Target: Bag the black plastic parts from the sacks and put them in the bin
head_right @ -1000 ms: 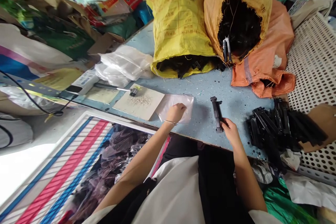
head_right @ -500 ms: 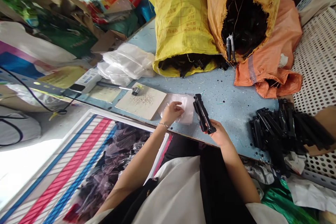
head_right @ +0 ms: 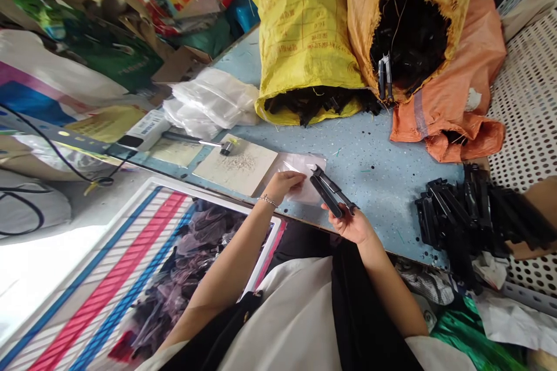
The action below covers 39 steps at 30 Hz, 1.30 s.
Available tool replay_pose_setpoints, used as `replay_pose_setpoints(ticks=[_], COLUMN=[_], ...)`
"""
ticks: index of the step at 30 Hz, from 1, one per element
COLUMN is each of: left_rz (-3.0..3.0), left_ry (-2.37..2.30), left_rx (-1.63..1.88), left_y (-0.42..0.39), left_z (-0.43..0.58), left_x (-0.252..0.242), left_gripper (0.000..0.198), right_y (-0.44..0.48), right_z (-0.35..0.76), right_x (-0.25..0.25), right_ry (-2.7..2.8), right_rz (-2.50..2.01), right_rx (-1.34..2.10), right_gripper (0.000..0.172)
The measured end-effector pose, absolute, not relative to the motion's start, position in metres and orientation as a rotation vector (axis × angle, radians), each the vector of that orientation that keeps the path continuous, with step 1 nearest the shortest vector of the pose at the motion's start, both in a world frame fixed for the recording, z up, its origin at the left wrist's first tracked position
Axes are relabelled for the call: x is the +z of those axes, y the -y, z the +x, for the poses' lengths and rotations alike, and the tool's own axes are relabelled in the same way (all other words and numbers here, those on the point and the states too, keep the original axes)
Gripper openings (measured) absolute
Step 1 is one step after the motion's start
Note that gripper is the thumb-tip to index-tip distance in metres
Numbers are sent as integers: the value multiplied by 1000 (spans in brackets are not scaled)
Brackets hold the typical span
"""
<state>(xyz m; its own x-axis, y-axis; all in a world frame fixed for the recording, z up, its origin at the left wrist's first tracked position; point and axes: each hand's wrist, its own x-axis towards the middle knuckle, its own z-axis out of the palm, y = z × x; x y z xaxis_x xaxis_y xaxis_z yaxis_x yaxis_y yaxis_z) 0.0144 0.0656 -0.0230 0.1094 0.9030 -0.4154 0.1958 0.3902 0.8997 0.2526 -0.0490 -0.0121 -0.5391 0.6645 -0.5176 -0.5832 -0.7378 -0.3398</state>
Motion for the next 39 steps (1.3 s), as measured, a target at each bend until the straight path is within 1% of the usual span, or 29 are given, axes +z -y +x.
replay_pose_setpoints(ticks=[2,5,7,10,14,16,18,20,22,23,25,26,28,30,31,35,37,39], left_rz=[1087,1124,1151,1193,1244,1332,1548,1848,2072,2133,2148,2117,2029,1958,1947,1992,1995,2006], left_ry=[-1411,-1472,-1489,-1484,-1534,-1599,-1644,-1641,-1666,-1716,-1840,-1880,-1900,-1874,-1846,-1675,-1603,-1552], left_rx=[711,718,711,689,696,719,773,826,808,767,673,645,634,652,661,717,765,819], left_y=[-66,-66,-66,-64,-58,-54,-48,-43,-40,-39,-40,-41,-45,-48,-49,-48,-46,-41], left_z=[13,13,15,18,21,19,11,-1,-13,-18,-24,-24,-22,-19,-16,-11,-11,-12], left_x=[-24,-27,-28,-28,-25,-21,-13,-2,9,14,18,17,11,2,-3,-17,-18,-16], left_gripper=[26,25,24,19,6,8,11,23,32,33,28,23,16,15,18,39,49,58], right_y=[48,48,48,43,30,25,21,20,22,23,25,26,27,28,29,35,37,36], right_z=[254,251,245,232,223,221,218,214,208,205,201,202,208,219,226,243,239,229], right_x=[-11,-10,-10,-11,6,22,37,48,53,53,51,49,44,38,34,14,3,-6], right_ry=[180,246,403,766,1170,1609,2012,2213,2303,2319,2314,2294,2204,2011,1849,968,671,503], right_rz=[-814,-833,-988,-1359,-1599,-1776,-1930,-2041,-2126,-2157,-2183,-2179,-2122,-1995,-1916,-1440,-1213,-1054], right_rx=[2235,2231,2170,1925,1696,1404,1059,870,777,750,733,740,806,995,1138,1784,1987,2145], right_gripper=[32,37,38,28,14,11,14,19,24,28,34,35,32,26,25,28,25,23])
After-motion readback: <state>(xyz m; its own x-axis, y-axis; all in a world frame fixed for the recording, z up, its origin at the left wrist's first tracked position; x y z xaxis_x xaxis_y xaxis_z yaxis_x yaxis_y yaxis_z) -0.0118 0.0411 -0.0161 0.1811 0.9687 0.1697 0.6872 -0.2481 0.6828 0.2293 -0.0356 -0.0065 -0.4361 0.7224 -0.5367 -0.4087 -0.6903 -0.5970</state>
